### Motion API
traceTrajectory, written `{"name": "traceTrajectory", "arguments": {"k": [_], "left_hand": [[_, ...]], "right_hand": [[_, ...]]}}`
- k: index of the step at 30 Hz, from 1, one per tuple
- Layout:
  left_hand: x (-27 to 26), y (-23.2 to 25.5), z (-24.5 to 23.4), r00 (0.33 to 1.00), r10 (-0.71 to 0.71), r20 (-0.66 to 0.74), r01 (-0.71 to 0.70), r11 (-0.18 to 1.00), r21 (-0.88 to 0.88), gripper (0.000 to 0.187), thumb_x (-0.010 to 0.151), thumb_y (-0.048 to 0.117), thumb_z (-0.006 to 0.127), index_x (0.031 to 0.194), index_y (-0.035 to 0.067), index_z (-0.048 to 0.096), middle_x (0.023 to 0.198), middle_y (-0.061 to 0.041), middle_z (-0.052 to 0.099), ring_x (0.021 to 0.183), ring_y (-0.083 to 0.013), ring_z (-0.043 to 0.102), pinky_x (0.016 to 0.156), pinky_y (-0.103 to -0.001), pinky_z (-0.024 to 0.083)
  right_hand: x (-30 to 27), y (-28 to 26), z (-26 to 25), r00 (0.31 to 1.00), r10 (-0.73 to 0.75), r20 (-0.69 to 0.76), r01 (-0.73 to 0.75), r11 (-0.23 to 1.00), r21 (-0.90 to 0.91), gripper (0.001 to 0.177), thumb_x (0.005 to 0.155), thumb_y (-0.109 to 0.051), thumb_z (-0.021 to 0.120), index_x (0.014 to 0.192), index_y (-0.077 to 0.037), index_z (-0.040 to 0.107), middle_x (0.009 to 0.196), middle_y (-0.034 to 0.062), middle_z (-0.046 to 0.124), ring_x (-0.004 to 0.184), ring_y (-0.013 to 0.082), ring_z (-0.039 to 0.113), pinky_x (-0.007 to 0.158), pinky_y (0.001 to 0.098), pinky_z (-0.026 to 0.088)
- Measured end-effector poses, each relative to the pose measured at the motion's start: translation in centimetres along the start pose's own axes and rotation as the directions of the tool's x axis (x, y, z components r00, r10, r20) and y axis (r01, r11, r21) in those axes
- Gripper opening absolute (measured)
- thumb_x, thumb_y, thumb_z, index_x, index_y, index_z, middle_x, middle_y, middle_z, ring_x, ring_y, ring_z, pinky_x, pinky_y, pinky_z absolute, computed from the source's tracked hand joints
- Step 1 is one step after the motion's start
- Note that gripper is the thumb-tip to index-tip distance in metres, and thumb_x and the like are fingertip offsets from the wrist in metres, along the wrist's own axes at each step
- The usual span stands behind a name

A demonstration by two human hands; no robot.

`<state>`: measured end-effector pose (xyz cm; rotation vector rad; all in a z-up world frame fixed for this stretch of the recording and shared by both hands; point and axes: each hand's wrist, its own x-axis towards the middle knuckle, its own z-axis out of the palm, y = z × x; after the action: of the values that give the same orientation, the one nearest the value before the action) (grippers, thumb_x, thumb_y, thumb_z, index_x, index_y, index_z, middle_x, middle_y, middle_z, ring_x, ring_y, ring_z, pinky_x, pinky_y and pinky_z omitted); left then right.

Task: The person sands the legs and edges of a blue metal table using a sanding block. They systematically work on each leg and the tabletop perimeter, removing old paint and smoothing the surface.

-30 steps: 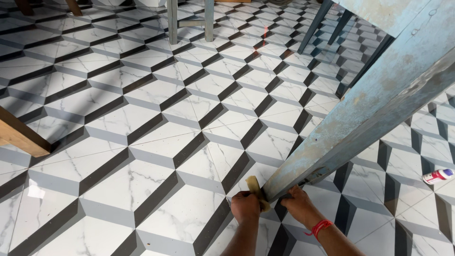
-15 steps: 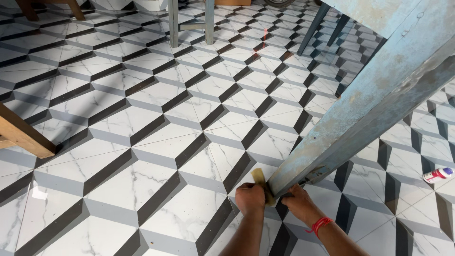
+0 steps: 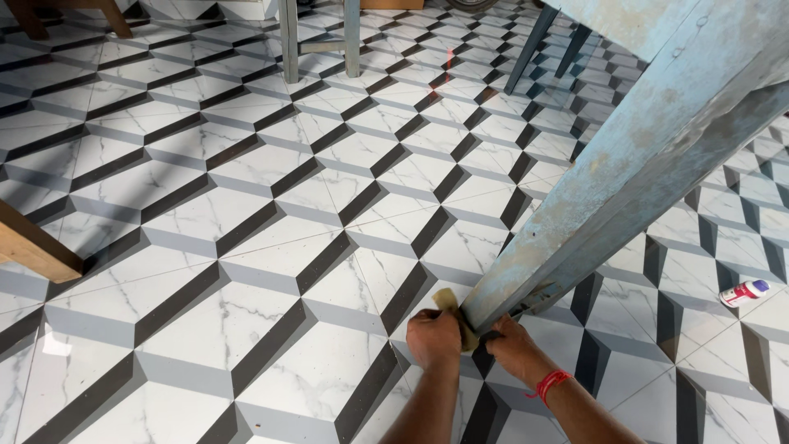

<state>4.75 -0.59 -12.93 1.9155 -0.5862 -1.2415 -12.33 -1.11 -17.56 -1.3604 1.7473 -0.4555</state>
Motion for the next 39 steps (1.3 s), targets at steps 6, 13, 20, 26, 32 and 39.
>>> {"name": "traceTrajectory", "arguments": {"k": [6, 13, 20, 26, 32, 39], "left_hand": [[-0.6, -0.8, 0.8, 0.999, 0.039, -0.008, -0.037, 0.986, 0.161, 0.028, 0.082, 0.022, 0.066, 0.102, 0.006, 0.077, 0.100, -0.016, 0.077, 0.095, -0.0321, 0.074, 0.086, -0.042, 0.059], [0.1, -1.5, 0.2, 0.976, -0.135, 0.174, 0.144, 0.988, -0.045, 0.028, 0.080, 0.012, 0.060, 0.099, -0.004, 0.074, 0.093, -0.021, 0.076, 0.083, -0.0351, 0.079, 0.062, -0.042, 0.063], [1.6, -4.0, 1.2, 0.894, -0.223, 0.389, 0.292, 0.948, -0.126, 0.027, 0.086, 0.010, 0.060, 0.108, -0.003, 0.070, 0.098, -0.019, 0.071, 0.077, -0.0326, 0.075, 0.060, -0.048, 0.066], [1.2, -4.3, 2.3, 0.703, -0.301, 0.644, 0.178, 0.952, 0.250, 0.017, 0.089, 0.013, 0.065, 0.095, -0.001, 0.073, 0.078, -0.016, 0.073, 0.062, -0.0270, 0.070, 0.054, -0.041, 0.060], [-2.4, 3.4, 0.4, 0.818, -0.016, 0.575, -0.341, 0.792, 0.507, 0.026, 0.087, 0.014, 0.062, 0.091, -0.007, 0.076, 0.083, -0.020, 0.078, 0.067, -0.0265, 0.075, 0.061, -0.040, 0.060], [-4.5, 11.3, -2.5, 0.795, 0.365, 0.484, -0.601, 0.582, 0.548, 0.036, 0.087, 0.028, 0.066, 0.121, 0.020, 0.071, 0.122, -0.010, 0.072, 0.118, -0.0286, 0.067, 0.099, -0.039, 0.054]], "right_hand": [[-0.9, -1.5, 0.1, 0.999, 0.031, -0.028, -0.031, 0.999, -0.013, 0.052, 0.079, -0.001, 0.060, 0.131, -0.002, 0.060, 0.123, 0.0112, 0.069, 0.113, 0.0232, 0.064, 0.098, 0.0343, 0.050], [-3.0, -4.5, 0.6, 0.973, 0.171, -0.153, -0.135, 0.965, 0.223, 0.039, 0.090, -0.015, 0.064, 0.127, 0.000, 0.063, 0.110, 0.0229, 0.069, 0.088, 0.0284, 0.067, 0.073, 0.0385, 0.052], [-3.6, -3.7, 1.6, 0.915, 0.345, 0.211, -0.404, 0.751, 0.522, 0.039, 0.091, -0.026, 0.062, 0.122, -0.003, 0.064, 0.104, 0.0148, 0.071, 0.089, 0.0291, 0.070, 0.073, 0.0426, 0.059], [-4.2, -0.9, -3.8, 0.861, 0.386, 0.332, -0.509, 0.659, 0.554, 0.041, 0.087, -0.022, 0.071, 0.123, -0.002, 0.066, 0.113, 0.0141, 0.075, 0.101, 0.0269, 0.074, 0.084, 0.0417, 0.061], [-3.9, -2.8, -3.8, 0.901, 0.435, 0.003, -0.276, 0.566, 0.777, 0.038, 0.083, -0.026, 0.067, 0.114, -0.003, 0.071, 0.102, 0.0127, 0.073, 0.093, 0.0289, 0.071, 0.074, 0.0446, 0.057], [-5.8, -8.3, 0.0, 0.829, 0.514, -0.220, 0.026, 0.358, 0.933, 0.033, 0.094, -0.038, 0.056, 0.107, -0.010, 0.066, 0.091, 0.0052, 0.064, 0.076, 0.0174, 0.058, 0.058, 0.0316, 0.044]]}}
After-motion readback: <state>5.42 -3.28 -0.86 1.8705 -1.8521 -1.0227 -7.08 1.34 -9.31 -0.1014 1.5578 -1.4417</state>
